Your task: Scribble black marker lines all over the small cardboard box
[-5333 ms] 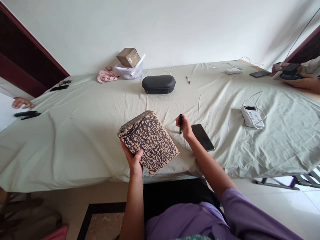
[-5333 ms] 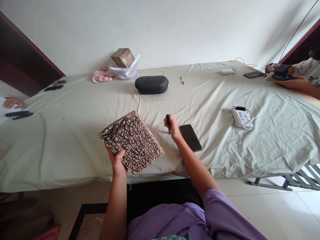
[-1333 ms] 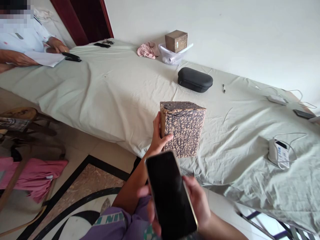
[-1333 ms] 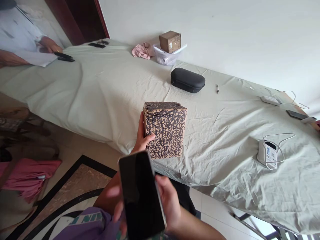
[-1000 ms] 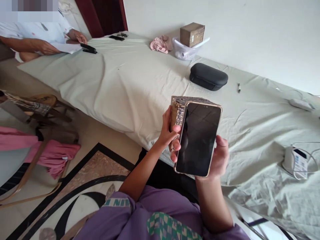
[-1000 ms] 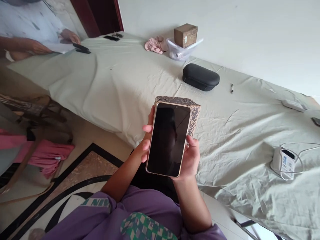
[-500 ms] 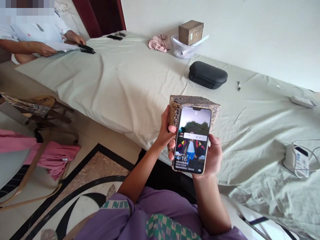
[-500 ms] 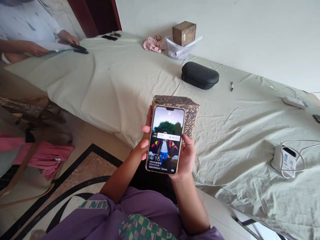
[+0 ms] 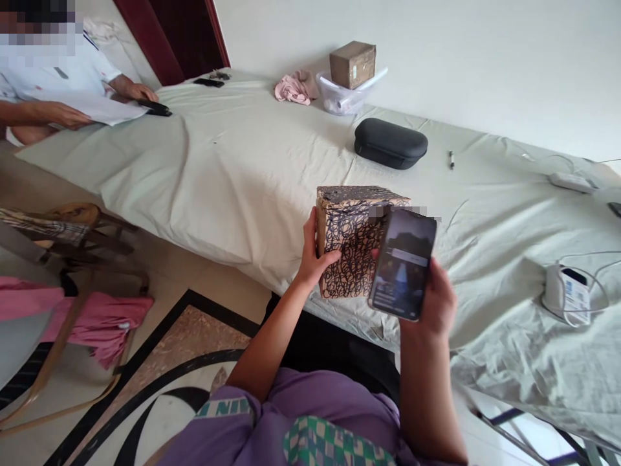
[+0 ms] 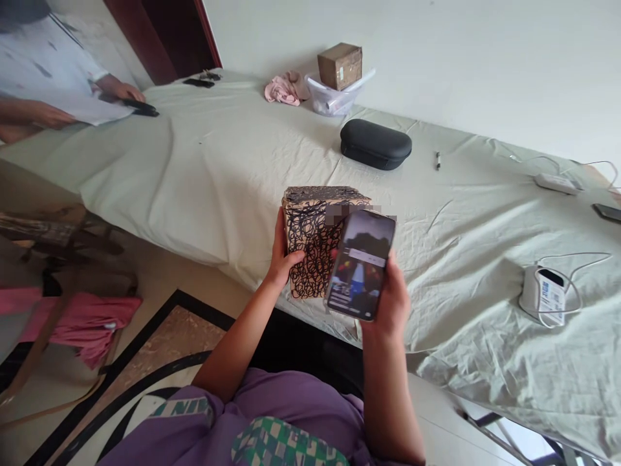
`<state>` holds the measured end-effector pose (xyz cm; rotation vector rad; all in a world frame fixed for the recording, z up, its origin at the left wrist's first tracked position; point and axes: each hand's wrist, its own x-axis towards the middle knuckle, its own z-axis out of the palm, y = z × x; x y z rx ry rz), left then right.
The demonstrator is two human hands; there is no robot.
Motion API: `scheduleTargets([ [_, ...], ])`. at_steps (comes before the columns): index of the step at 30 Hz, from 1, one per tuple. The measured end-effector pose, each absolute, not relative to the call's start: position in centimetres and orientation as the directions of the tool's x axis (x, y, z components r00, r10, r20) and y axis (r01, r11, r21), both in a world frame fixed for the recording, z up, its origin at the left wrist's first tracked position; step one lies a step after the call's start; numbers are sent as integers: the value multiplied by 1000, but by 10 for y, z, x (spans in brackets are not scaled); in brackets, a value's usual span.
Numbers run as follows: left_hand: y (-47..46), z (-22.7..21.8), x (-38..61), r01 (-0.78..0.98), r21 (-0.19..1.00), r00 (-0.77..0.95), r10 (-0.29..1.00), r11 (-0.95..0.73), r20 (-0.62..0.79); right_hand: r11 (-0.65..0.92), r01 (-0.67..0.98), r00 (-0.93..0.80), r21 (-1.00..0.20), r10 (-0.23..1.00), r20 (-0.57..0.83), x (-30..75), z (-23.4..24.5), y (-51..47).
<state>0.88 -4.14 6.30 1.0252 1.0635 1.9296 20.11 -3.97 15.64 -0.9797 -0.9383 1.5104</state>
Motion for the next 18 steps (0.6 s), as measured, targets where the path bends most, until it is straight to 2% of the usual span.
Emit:
scheduleTargets([
  [2,-40,63,8,-183,871,-432,833,-455,345,-27,-304,61,-952,997,-48,232,144,-24],
  [5,-37,62,8,-208,872,-443,837,-443,320,-86,-239,275,-967,949,-152,275,115,0],
  [7,-33,62,7,-214,876,-455,838,-432,302,-126,-142,388,-982,906,-172,294,92,13],
  [10,-28,62,6,-224,884,-474,838,-410,269,-114,80,493,-990,868,-60,309,60,25],
  [12,-25,64,5,-246,890,-486,843,-385,231,-129,240,509,-962,861,11,312,50,29],
  [15,-23,69,4,-274,894,-490,851,-355,188,-130,513,452,-849,882,137,309,56,30],
  [17,-25,72,4,-308,880,-480,858,-362,184,-16,631,332,-775,909,252,300,71,25],
  [18,-26,74,5,-338,868,-470,864,-364,180,62,623,239,-780,934,264,294,80,21],
])
